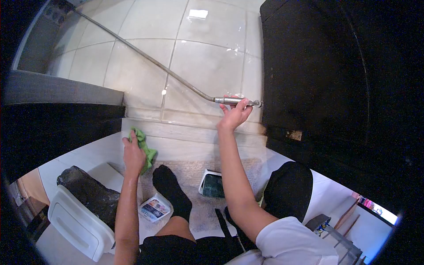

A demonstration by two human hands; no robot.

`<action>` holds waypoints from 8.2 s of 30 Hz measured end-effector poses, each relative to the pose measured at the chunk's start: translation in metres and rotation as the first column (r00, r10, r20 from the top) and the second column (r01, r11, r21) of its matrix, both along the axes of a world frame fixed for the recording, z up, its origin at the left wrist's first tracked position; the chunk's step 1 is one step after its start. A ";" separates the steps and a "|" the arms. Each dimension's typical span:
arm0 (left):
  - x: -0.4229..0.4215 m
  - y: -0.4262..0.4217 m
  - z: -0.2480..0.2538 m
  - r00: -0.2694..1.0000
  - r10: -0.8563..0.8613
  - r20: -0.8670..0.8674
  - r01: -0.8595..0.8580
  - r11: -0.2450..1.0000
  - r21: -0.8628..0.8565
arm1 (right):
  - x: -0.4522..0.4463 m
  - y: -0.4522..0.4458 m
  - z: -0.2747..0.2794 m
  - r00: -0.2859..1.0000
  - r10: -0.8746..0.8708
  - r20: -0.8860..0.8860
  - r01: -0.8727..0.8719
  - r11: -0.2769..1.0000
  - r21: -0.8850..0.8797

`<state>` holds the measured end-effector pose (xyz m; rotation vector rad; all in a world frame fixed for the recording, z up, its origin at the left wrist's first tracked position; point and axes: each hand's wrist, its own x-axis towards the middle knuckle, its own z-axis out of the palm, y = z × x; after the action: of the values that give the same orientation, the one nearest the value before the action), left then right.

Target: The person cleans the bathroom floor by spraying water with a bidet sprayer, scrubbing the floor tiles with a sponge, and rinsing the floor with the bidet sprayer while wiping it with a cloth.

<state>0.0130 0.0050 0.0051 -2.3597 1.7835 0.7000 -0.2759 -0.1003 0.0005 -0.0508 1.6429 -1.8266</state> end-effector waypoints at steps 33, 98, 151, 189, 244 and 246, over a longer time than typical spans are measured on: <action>0.001 -0.001 0.000 0.997 0.052 -0.059 -0.053 0.998 -0.024 | 0.048 -0.142 0.024 -0.978 -0.188 -0.094 -0.099 0.015 0.995; -0.001 -0.007 -0.003 0.999 0.048 0.002 -0.048 0.999 0.015 | 0.106 -0.099 0.020 -0.951 0.088 -0.297 -0.308 -0.178 0.935; -0.023 -0.030 -0.052 0.995 0.097 -0.015 -0.094 0.914 -0.394 | 0.198 -0.158 0.036 0.166 0.908 -0.386 -0.748 0.370 0.550; -0.018 -0.028 -0.051 0.993 0.111 -0.040 -0.118 0.924 -0.364 | 0.247 -0.242 0.122 0.439 0.838 -0.324 -0.898 0.396 -0.193; -0.020 -0.030 -0.047 0.996 0.092 -0.013 -0.090 0.920 -0.381 | 0.240 -0.210 0.116 0.328 0.920 0.214 -0.771 0.392 -0.501; -0.020 -0.029 -0.047 0.994 0.107 -0.034 -0.112 0.935 -0.337 | 0.241 -0.205 0.115 0.321 0.921 0.221 -0.778 0.389 -0.493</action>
<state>-0.0070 -0.0239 -0.0416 -2.6951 1.9250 0.4511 -0.0349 -0.3052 0.1159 -0.5046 0.6626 -1.0342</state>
